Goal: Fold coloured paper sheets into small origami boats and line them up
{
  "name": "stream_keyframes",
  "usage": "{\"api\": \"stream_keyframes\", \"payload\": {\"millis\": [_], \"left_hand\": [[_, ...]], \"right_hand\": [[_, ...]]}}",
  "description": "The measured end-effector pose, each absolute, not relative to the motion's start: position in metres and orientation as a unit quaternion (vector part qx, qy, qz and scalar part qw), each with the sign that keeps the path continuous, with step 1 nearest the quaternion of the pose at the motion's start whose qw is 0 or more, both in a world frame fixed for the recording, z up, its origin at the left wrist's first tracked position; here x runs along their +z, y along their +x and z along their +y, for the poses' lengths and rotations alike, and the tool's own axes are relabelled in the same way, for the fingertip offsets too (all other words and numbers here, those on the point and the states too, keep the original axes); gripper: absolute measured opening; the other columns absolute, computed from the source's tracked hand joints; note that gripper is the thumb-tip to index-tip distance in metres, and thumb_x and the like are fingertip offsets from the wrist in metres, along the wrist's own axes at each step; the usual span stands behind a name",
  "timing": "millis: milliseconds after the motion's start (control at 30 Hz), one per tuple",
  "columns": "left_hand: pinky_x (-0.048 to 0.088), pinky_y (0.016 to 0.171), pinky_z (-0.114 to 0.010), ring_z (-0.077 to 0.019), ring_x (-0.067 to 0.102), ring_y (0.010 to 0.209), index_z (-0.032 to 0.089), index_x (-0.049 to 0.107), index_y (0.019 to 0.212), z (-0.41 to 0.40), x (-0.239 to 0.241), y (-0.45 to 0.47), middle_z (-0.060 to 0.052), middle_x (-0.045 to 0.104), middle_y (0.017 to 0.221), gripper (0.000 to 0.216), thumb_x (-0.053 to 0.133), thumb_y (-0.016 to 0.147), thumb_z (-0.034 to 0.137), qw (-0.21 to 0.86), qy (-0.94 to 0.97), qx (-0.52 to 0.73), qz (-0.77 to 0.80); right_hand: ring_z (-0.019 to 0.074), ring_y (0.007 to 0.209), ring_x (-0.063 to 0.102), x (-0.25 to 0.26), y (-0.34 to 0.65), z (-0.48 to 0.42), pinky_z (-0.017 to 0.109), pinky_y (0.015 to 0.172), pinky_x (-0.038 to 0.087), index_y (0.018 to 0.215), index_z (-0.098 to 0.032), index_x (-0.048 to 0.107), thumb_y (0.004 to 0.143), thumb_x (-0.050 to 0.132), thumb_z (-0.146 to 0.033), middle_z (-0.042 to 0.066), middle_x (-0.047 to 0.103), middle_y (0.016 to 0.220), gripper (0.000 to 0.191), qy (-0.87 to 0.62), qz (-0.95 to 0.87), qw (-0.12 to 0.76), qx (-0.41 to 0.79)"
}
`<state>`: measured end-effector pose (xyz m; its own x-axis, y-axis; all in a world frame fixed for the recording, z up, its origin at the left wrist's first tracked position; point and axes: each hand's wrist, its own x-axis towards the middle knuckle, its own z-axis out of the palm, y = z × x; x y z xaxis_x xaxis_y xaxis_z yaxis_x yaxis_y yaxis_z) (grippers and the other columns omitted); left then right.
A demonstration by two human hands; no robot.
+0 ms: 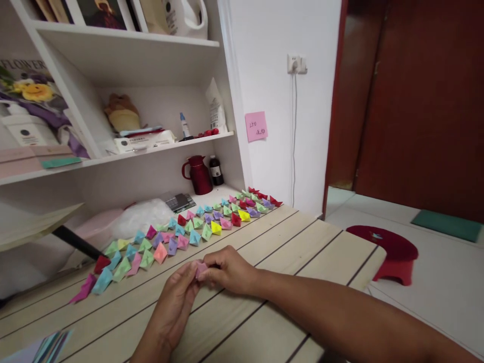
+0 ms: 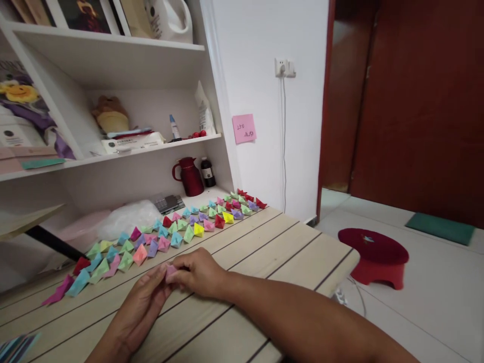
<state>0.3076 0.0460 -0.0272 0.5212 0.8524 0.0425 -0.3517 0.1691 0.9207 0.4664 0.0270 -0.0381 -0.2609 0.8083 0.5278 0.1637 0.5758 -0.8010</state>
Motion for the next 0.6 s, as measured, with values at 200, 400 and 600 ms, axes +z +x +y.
{"api": "stream_keyframes", "payload": {"millis": [200,400,600], "left_hand": [[0.048,0.074,-0.027,-0.0155,0.06,0.074,0.013,0.069,0.079,0.0462,-0.0262,0.3093,-0.002,0.066,0.075,0.014,0.075,0.073,0.025,0.717,0.493,0.416,0.264],[0.048,0.074,-0.028,-0.0155,0.06,0.073,0.013,0.07,0.081,0.0488,-0.0299,0.3079,-0.002,0.066,0.075,0.018,0.077,0.071,0.027,0.714,0.494,0.421,0.263],[0.049,0.075,-0.03,-0.0182,0.06,0.078,0.012,0.071,0.083,0.0489,-0.0302,0.3085,-0.004,0.066,0.077,0.018,0.076,0.072,0.025,0.711,0.499,0.42,0.262]], "right_hand": [[0.0086,0.053,0.053,-0.0381,0.4667,0.0273,0.017,0.053,0.041,0.066,-0.016,0.062,0.082,0.066,-0.034,-0.004,0.057,0.057,0.024,-0.336,-0.717,0.516,0.327],[0.0077,0.052,0.053,-0.0406,0.4675,0.0292,0.016,0.052,0.041,0.071,-0.014,0.065,0.083,0.066,-0.032,-0.005,0.058,0.057,0.021,-0.324,-0.718,0.514,0.339],[0.0077,0.053,0.054,-0.0428,0.4677,0.0313,0.016,0.053,0.041,0.072,-0.014,0.064,0.083,0.065,-0.029,-0.005,0.057,0.057,0.019,-0.328,-0.719,0.513,0.335]]}}
